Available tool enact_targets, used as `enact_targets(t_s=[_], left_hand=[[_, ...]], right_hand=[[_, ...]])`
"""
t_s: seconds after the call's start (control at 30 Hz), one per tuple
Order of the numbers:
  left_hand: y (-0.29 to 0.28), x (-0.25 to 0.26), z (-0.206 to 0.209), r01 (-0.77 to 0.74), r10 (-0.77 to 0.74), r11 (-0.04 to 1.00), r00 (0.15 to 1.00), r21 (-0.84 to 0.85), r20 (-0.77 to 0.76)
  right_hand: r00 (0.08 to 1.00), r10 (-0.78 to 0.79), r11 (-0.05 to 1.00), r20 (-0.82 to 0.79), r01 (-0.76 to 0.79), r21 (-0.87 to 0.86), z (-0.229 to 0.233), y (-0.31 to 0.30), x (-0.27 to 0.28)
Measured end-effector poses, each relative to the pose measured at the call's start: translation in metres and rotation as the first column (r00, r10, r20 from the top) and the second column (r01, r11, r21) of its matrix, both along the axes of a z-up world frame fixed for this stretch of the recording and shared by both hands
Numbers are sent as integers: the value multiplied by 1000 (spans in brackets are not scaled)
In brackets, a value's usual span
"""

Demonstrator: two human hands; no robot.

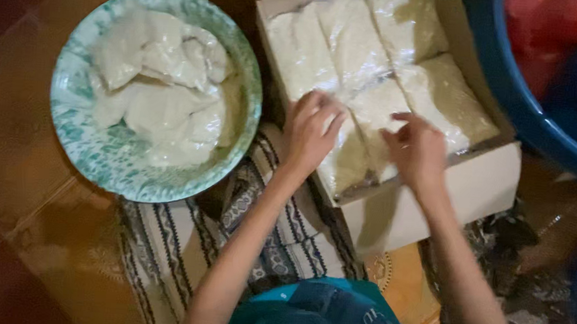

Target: The person sits on the floor and repeatedly transfers white, dough-like food items from a green and white patterned bowl into clear plastic bags. They flatten each portion by hand before placing it into a cardboard box alongside other packaged units.

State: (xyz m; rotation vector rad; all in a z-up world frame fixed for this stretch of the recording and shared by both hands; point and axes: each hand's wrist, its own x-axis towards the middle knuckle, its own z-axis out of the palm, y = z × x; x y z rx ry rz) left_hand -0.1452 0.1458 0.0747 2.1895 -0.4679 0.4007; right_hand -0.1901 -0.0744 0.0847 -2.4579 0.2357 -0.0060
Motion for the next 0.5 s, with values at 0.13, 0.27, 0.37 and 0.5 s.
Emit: enact_targets(t_s=[0.13, 0.27, 0.37, 0.5], left_hand=[[97, -52, 7, -189, 142, 977, 920, -97, -366], [186, -88, 4, -386, 395, 915, 917, 117, -62], [228, -108, 2, -504, 519, 850, 850, 153, -83], [264, -129, -5, -583, 607, 792, 786, 182, -121]], right_hand=[[983, 134, 977, 126, -152, 147, 29, 111, -14], [926, 352, 929, 134, -363, 68, 24, 203, -1], [875, 449, 845, 179, -481, 232, -17, 267, 19], [860, 506, 726, -64, -385, 570, -113, 344, 85]])
